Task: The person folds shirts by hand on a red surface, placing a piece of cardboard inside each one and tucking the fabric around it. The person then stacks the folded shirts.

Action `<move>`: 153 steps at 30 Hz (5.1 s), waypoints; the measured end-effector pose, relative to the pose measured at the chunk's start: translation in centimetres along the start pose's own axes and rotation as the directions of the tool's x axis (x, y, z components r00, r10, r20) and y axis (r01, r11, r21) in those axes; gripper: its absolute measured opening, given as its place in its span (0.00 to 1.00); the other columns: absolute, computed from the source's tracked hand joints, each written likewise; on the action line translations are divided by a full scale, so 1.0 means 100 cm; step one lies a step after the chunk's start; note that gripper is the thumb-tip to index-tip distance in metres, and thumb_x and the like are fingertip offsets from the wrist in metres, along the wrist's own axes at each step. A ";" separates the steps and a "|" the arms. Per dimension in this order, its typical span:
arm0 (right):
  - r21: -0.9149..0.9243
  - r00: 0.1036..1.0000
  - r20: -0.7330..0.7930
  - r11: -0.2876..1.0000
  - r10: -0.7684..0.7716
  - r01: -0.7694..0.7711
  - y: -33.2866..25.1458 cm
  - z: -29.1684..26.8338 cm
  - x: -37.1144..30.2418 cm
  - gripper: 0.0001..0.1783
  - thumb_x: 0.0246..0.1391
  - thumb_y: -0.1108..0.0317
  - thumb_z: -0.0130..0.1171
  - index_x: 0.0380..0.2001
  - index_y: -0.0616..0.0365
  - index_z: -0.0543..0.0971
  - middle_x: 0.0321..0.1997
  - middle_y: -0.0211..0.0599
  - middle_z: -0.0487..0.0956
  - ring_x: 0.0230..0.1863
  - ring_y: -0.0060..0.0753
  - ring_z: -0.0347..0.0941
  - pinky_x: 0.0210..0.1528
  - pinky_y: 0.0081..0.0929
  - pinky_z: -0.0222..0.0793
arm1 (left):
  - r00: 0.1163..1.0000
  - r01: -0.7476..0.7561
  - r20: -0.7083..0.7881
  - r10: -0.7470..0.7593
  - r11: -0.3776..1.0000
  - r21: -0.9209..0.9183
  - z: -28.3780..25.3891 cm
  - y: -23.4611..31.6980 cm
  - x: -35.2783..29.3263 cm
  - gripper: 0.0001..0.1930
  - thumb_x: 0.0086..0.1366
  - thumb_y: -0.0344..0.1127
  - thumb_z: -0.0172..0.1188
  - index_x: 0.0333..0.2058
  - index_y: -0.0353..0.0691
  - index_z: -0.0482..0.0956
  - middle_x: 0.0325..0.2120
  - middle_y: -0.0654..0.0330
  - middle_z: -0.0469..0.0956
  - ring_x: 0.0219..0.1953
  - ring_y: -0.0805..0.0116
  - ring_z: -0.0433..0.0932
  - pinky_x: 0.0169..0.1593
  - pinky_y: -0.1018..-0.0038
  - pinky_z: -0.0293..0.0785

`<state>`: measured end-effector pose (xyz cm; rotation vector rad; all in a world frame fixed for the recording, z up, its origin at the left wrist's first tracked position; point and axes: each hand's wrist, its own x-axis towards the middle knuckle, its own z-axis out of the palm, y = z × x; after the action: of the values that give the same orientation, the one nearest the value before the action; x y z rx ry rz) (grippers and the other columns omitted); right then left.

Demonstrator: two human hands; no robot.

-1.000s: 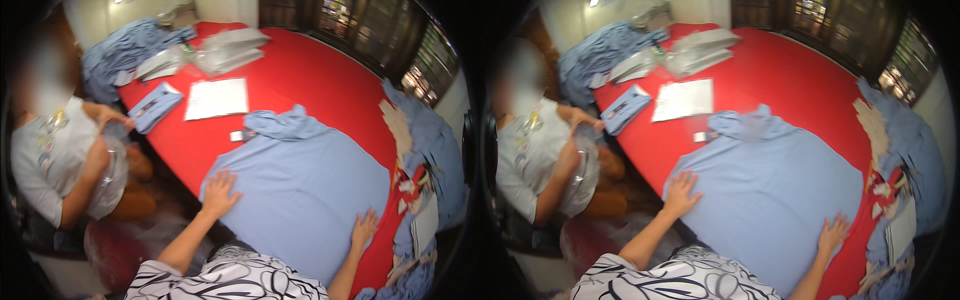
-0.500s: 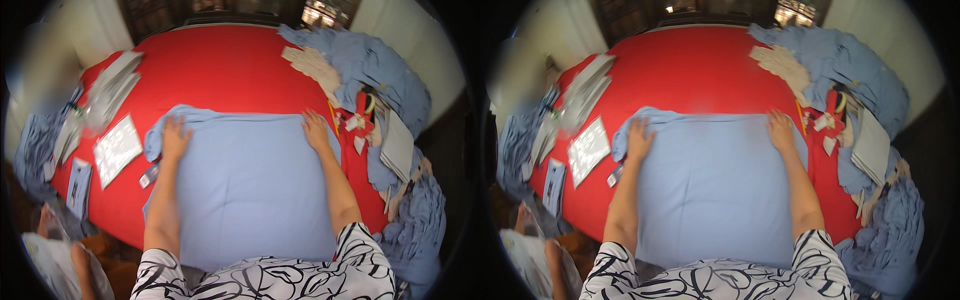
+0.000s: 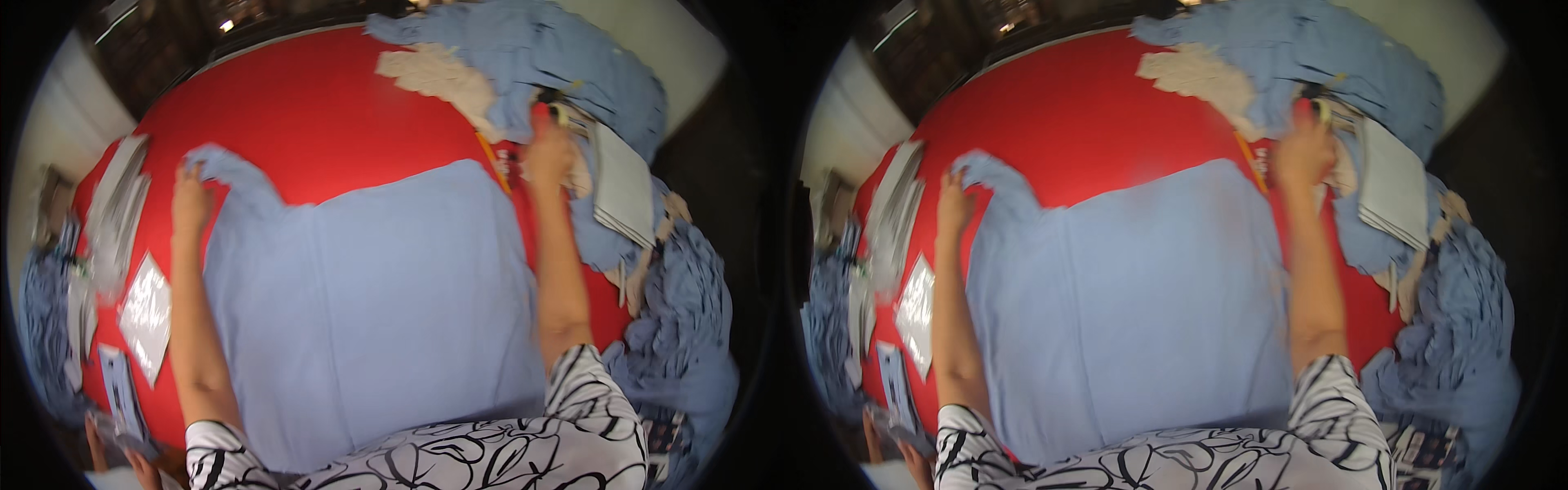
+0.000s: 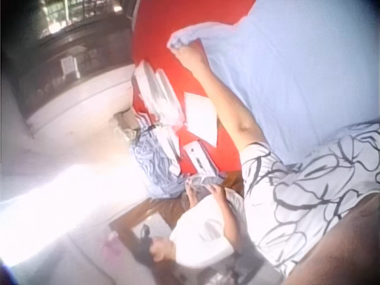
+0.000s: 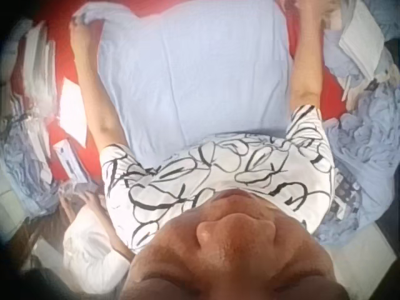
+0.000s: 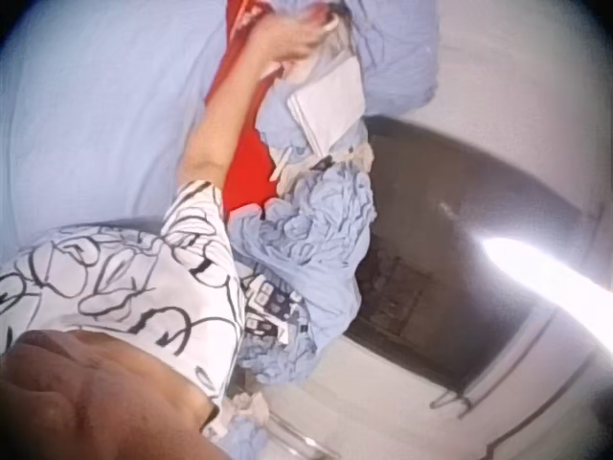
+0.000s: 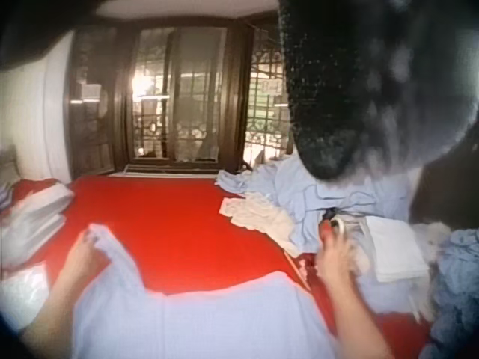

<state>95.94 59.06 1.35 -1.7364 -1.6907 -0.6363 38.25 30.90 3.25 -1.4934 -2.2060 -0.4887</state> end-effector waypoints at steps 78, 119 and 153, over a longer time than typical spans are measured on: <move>0.994 0.407 0.066 0.027 -0.911 -0.102 -0.356 -0.221 -0.215 0.28 0.60 0.53 0.56 0.61 0.53 0.72 0.70 0.44 0.64 0.72 0.45 0.54 0.71 0.39 0.50 | 0.905 0.425 0.064 -0.421 0.884 -0.195 -0.078 0.049 -0.325 0.32 0.54 0.48 0.65 0.57 0.39 0.74 0.63 0.52 0.64 0.67 0.49 0.57 0.70 0.47 0.46; 0.235 0.802 0.502 0.944 -0.324 0.234 -0.003 -0.159 -0.213 0.34 0.60 0.51 0.53 0.66 0.52 0.63 0.71 0.45 0.59 0.72 0.48 0.52 0.72 0.55 0.41 | 0.968 0.245 0.164 -0.190 0.862 -0.444 -0.124 0.044 -0.332 0.27 0.44 0.32 0.69 0.47 0.39 0.72 0.49 0.50 0.70 0.58 0.47 0.65 0.61 0.60 0.63; 0.994 -0.158 -0.096 -0.103 -0.983 0.041 -0.210 -0.369 -0.415 0.04 0.51 0.71 0.53 0.31 0.57 0.74 0.34 0.41 0.74 0.39 0.47 0.73 0.43 0.40 0.69 | 0.645 0.654 0.764 -0.020 0.531 -0.538 -0.146 -0.019 -0.299 0.27 0.65 0.54 0.55 0.48 0.34 0.75 0.47 0.52 0.77 0.51 0.61 0.74 0.59 0.68 0.66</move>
<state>75.50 3.35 -0.90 0.3202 -2.9496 1.0873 48.51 -0.65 -0.39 -1.7892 -3.2063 -1.4388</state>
